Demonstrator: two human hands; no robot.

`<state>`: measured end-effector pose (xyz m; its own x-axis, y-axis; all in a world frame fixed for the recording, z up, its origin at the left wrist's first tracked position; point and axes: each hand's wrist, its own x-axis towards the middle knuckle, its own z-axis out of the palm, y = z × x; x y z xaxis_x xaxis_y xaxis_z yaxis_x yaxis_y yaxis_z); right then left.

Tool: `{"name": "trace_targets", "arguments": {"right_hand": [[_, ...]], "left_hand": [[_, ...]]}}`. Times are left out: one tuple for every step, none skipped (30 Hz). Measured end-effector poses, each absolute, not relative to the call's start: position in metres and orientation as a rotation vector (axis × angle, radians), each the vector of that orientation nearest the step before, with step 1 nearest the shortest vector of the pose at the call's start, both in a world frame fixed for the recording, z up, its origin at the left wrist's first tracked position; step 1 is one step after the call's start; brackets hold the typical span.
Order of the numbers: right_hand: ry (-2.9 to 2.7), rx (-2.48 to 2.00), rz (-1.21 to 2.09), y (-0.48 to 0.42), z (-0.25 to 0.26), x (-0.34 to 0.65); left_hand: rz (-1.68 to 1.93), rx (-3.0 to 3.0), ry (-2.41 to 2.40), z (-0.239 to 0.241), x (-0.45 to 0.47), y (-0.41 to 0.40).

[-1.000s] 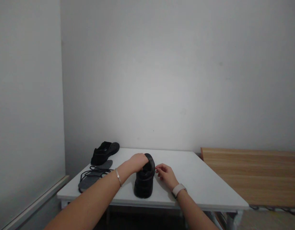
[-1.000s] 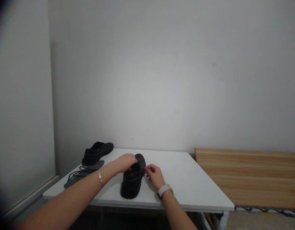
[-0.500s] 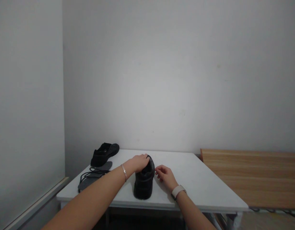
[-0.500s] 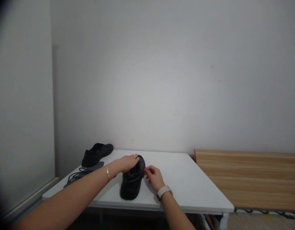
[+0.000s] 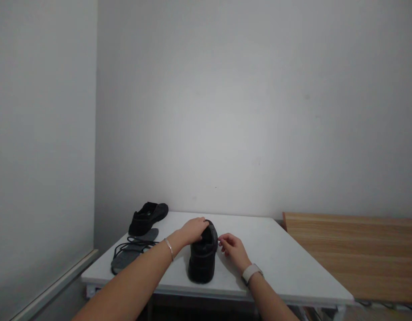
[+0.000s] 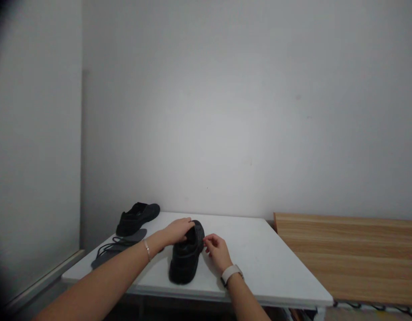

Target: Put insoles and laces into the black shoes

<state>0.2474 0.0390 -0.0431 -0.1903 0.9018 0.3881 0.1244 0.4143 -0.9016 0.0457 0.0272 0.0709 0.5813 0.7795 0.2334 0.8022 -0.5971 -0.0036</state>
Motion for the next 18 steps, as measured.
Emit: {"name": "trace_targets", "arguments": {"right_hand": [[-1.617,-0.906,0.912,0.038,-0.042,0.247],[-1.62,-0.888,0.9,0.037,-0.04,0.246],[-1.623,-0.868,0.886,0.035,-0.038,0.245],[-1.624,-0.846,0.87,0.033,-0.036,0.245],[-1.624,-0.824,0.852,0.031,-0.033,0.245],[-1.622,-0.801,0.833,0.029,-0.03,0.244],[-1.616,-0.779,0.813,0.027,-0.027,0.243],[-1.61,-0.758,0.797,0.025,-0.024,0.242],[-1.603,-0.739,0.785,0.024,-0.021,0.241],[-1.598,-0.725,0.779,0.024,-0.018,0.239],[-1.593,-0.716,0.778,0.025,-0.016,0.236],[-1.588,-0.713,0.782,0.026,-0.015,0.233],[-1.583,-0.718,0.786,0.029,-0.013,0.229],[-1.576,-0.729,0.791,0.033,-0.012,0.226],[-1.566,-0.746,0.794,0.037,-0.011,0.223],[-1.555,-0.765,0.796,0.041,-0.01,0.22],[-1.544,-0.785,0.798,0.045,-0.009,0.217],[-1.533,-0.805,0.801,0.05,-0.008,0.215]], "left_hand": [[-0.359,-2.702,-1.373,0.07,0.044,0.027],[-0.41,-2.709,-1.392,0.069,0.043,0.026],[-0.469,-2.718,-1.409,0.067,0.042,0.026],[-0.538,-2.729,-1.425,0.066,0.04,0.026],[-0.616,-2.742,-1.438,0.064,0.039,0.026],[-0.702,-2.751,-1.454,0.063,0.039,0.027],[-0.793,-2.753,-1.476,0.061,0.039,0.028],[-0.887,-2.747,-1.506,0.059,0.039,0.03],[-0.982,-2.733,-1.544,0.057,0.04,0.032],[-1.074,-2.711,-1.59,0.055,0.041,0.035],[-1.162,-2.685,-1.642,0.053,0.043,0.039],[-1.246,-2.658,-1.697,0.051,0.045,0.044],[-1.326,-2.632,-1.752,0.049,0.047,0.048],[-1.403,-2.605,-1.809,0.048,0.049,0.053],[-1.478,-2.575,-1.868,0.046,0.05,0.058],[-1.55,-2.544,-1.926,0.044,0.052,0.063],[-1.618,-2.515,-1.983,0.042,0.053,0.068],[-1.681,-2.491,-2.038,0.041,0.053,0.072]]}}
